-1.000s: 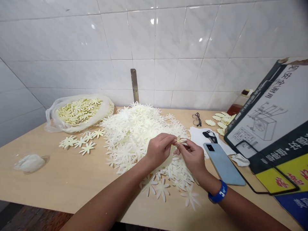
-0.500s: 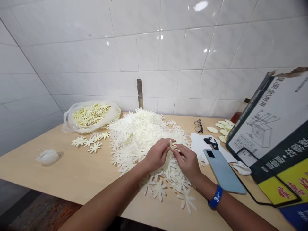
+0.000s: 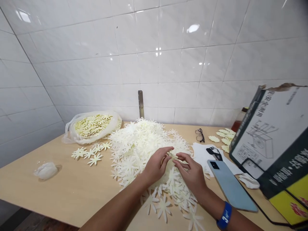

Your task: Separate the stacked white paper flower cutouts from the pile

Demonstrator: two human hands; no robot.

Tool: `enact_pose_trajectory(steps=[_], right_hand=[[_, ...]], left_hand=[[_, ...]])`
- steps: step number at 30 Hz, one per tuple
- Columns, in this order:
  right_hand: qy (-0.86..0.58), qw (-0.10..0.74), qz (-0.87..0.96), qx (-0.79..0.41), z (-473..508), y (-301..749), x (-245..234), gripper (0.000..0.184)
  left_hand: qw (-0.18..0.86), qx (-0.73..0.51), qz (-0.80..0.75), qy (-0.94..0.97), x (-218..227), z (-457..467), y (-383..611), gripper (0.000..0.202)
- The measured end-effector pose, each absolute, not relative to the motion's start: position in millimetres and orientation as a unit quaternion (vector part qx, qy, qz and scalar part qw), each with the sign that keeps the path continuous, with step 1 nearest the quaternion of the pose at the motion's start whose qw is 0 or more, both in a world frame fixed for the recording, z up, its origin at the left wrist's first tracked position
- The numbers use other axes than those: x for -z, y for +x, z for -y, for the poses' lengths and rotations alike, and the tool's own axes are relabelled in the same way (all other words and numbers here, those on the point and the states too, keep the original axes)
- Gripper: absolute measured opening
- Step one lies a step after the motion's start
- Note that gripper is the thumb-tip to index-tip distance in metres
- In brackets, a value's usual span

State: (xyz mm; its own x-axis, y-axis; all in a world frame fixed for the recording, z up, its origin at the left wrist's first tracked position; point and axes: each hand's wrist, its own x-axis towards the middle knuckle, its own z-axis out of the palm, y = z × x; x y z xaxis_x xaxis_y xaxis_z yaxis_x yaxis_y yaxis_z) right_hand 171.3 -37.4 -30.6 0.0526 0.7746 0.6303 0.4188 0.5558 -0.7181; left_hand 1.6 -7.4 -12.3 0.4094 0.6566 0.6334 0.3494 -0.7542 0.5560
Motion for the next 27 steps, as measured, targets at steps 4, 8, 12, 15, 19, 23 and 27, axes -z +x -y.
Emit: enact_pose_trajectory(steps=[4, 8, 12, 15, 19, 23, 27], right_hand=[[-0.422, 0.542, 0.711, -0.150, 39.4, 170.5, 28.9, 0.012], [-0.395, 0.537, 0.733, -0.138, 41.8, 174.2, 24.1, 0.012], [-0.386, 0.505, 0.754, -0.166, 40.0, 177.3, 21.6, 0.017], [-0.424, 0.482, 0.735, -0.219, 35.5, 177.0, 24.0, 0.019], [-0.460, 0.495, 0.704, -0.220, 35.2, 176.6, 25.3, 0.029], [-0.457, 0.513, 0.686, -0.242, 41.6, 177.6, 22.4, 0.026], [-0.442, 0.511, 0.682, -0.280, 42.0, 178.4, 25.2, 0.025]], left_hand=[[0.187, -0.435, -0.284, 0.834, 11.5, 7.8, -0.3, 0.040], [0.198, -0.408, -0.265, 0.851, 8.1, 10.8, 0.5, 0.041], [0.223, -0.383, -0.287, 0.849, 5.1, 12.3, 0.2, 0.033], [0.228, -0.408, -0.322, 0.823, 5.2, 10.5, -0.4, 0.022], [0.229, -0.461, -0.334, 0.789, 4.1, 8.4, 0.2, 0.009], [0.295, -0.487, -0.331, 0.752, -0.7, 10.9, 2.7, 0.010], [0.392, -0.504, -0.316, 0.702, -3.7, 14.2, 6.7, 0.022]])
